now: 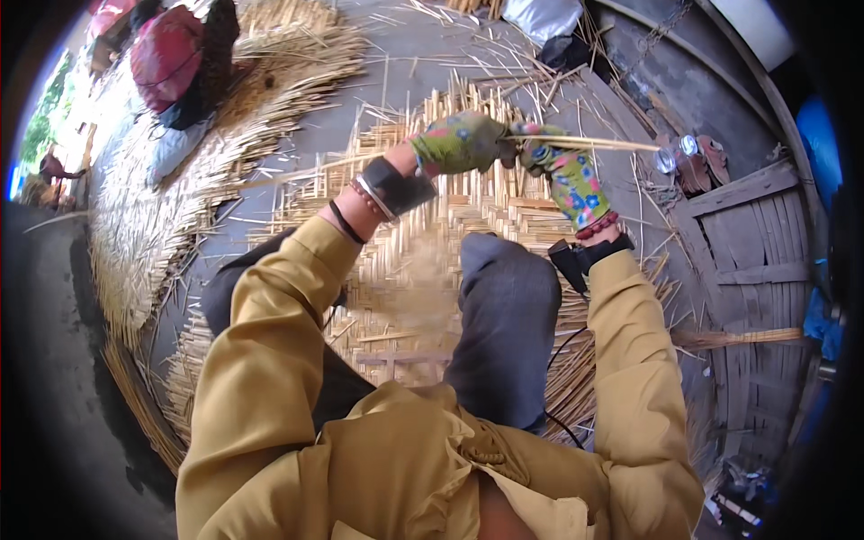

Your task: Weaving thin bamboo or straw strips into a circular mat pattern on the floor.

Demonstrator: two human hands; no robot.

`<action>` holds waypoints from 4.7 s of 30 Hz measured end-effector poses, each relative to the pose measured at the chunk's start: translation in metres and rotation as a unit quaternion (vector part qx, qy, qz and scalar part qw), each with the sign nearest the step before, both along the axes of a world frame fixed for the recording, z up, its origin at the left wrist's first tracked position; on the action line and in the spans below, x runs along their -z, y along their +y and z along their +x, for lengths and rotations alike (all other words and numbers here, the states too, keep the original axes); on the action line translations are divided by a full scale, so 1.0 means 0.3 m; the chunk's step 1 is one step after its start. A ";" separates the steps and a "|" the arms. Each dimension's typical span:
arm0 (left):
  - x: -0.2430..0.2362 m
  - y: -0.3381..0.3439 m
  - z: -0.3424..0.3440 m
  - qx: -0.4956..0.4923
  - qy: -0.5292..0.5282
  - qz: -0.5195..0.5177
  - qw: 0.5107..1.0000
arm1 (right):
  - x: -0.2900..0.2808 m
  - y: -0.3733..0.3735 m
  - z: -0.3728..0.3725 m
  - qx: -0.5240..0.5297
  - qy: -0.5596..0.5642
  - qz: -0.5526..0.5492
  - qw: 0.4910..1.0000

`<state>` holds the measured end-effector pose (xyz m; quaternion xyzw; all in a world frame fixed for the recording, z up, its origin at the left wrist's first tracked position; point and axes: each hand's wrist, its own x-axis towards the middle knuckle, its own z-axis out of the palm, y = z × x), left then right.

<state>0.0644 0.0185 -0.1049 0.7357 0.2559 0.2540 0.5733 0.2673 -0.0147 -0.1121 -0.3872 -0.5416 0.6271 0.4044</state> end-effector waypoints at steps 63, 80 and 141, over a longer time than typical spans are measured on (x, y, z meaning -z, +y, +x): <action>1.315 0.357 0.109 0.054 0.518 0.259 0.814 | 1.200 0.344 0.300 0.360 -0.026 -0.446 0.819; 1.399 0.357 0.080 0.053 0.526 0.170 0.832 | 1.213 0.501 0.289 -0.193 -0.590 0.159 0.768; 1.274 0.218 0.576 -0.146 0.326 0.093 0.929 | 1.165 0.217 0.404 0.003 -0.627 0.178 0.759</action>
